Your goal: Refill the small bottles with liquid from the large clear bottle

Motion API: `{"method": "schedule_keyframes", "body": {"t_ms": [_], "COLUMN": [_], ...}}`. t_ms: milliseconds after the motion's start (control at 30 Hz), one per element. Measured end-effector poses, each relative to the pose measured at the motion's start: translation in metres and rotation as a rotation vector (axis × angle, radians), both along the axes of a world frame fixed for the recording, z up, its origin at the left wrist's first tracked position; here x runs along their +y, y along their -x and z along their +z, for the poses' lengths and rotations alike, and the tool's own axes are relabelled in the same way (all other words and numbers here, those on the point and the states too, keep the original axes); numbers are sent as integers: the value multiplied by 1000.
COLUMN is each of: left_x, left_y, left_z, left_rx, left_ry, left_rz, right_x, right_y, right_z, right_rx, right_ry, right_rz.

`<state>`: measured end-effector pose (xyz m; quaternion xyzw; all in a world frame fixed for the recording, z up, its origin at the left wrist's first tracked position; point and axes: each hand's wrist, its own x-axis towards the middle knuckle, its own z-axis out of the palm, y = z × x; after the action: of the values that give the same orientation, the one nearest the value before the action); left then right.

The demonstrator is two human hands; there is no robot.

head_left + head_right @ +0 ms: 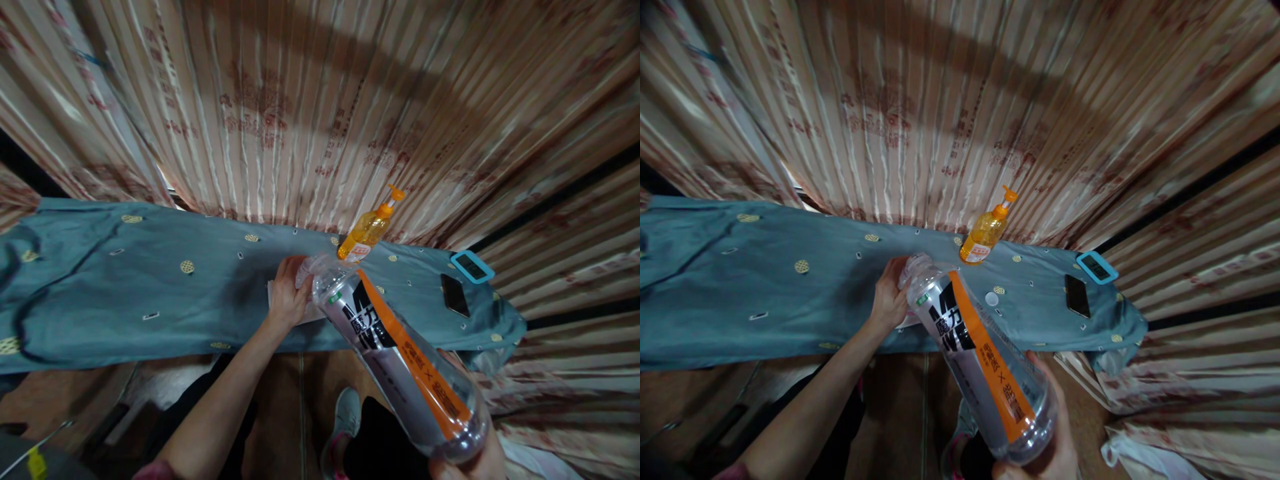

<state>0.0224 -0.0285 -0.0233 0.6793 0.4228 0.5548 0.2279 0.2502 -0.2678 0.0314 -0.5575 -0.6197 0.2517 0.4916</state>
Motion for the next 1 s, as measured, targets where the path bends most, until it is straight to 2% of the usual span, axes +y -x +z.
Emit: {"method": "schedule_keyframes", "body": {"t_ms": [267,667,1000], "left_x": [0,1,-1], "left_y": [0,0,0], "left_z": [0,-1,0], "left_rx": [3,-16,-22], "left_ry": [2,-19,18], "left_rz": [-1,1,4], "right_x": [5,2,1], "right_y": [2,0,-1], "right_z": [4,0,1], "right_rx": [8,-9,-10], "right_ry": [2,10,18], "right_rz": [53,-52,-65]}}
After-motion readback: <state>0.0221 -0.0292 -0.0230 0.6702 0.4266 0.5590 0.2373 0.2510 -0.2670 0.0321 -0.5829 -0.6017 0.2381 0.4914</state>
